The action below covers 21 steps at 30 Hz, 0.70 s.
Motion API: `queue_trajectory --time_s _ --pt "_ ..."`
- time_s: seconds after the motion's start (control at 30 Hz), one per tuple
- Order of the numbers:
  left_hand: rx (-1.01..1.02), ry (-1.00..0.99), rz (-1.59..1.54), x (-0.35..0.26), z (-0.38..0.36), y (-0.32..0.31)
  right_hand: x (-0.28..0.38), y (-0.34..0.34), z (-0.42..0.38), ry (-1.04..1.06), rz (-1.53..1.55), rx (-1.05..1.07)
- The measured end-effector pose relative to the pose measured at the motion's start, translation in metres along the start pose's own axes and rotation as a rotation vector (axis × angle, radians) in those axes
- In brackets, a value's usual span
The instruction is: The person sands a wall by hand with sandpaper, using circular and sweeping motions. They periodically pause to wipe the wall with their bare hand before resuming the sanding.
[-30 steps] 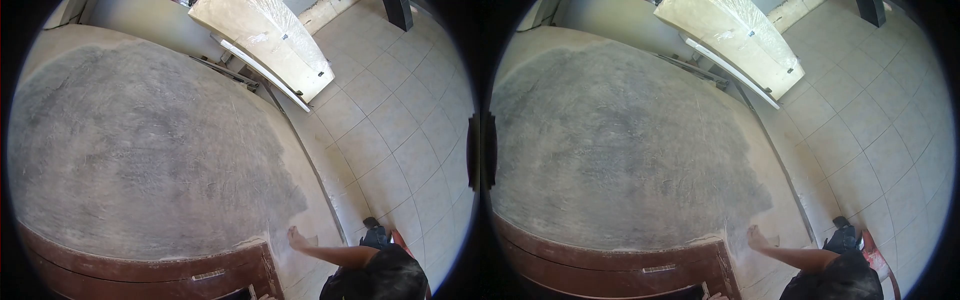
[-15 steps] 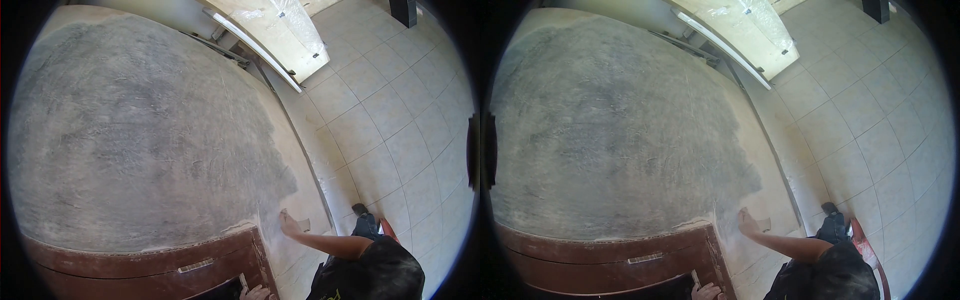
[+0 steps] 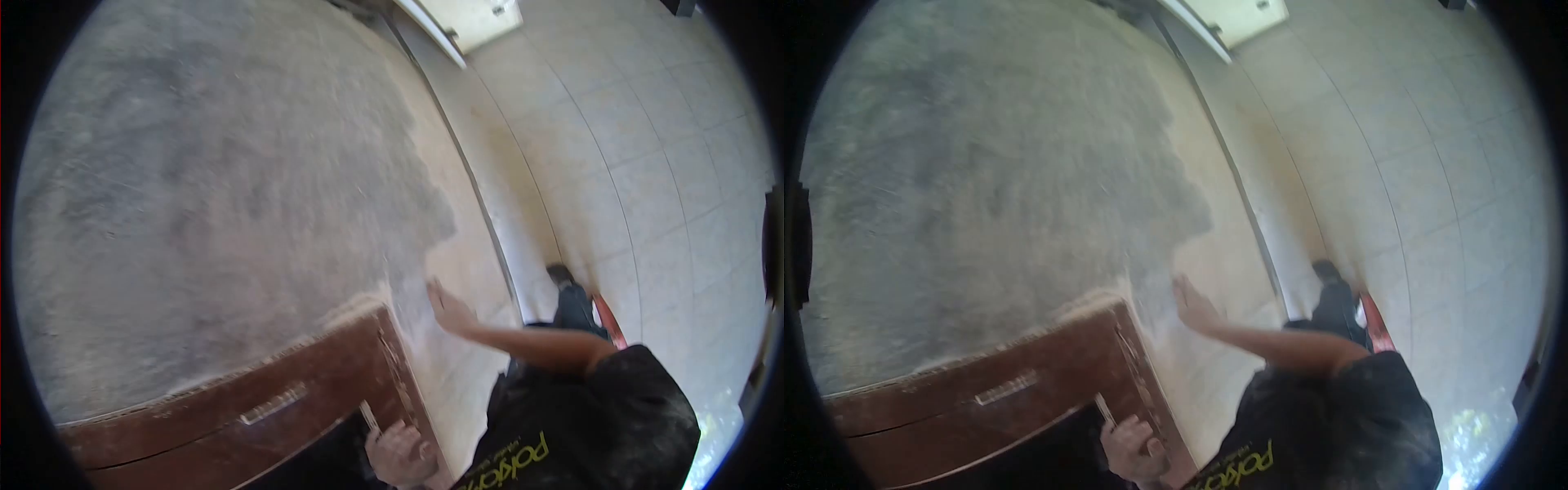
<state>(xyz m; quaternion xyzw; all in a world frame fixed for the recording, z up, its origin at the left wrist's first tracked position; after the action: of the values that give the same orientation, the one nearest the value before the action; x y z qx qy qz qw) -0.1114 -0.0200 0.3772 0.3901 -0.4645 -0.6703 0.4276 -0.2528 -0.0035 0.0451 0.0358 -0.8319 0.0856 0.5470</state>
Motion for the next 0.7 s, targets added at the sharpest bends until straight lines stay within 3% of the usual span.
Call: queue_trajectory --time_s 0.13,0.33,0.53,0.7 --pt "-0.024 0.074 -0.009 0.0 0.001 0.0 -0.023 0.009 0.058 -0.009 -0.061 -0.086" --pt "-0.05 0.072 -0.027 0.008 -0.003 -0.002 0.003 -0.006 -0.011 0.083 0.012 0.015" --pt "-0.025 0.078 -0.017 0.008 -0.006 -0.002 -0.021 0.008 0.054 -0.177 0.119 0.011" --pt "0.038 0.023 -0.011 0.003 -0.003 -0.005 0.001 -0.003 -0.014 0.013 0.004 0.107"
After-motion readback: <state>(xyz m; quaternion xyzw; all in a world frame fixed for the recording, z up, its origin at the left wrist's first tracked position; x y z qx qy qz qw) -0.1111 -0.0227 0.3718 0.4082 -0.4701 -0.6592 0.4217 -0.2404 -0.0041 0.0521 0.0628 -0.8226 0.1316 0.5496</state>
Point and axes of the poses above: each hand's wrist, its own z-axis towards the middle knuckle, its own y-axis out of the back of the hand, x = y × z, the point moved 10 cm from there along z, towards the middle knuckle, and after that the axes turned 3 degrees about y, right-handed, at the moved point
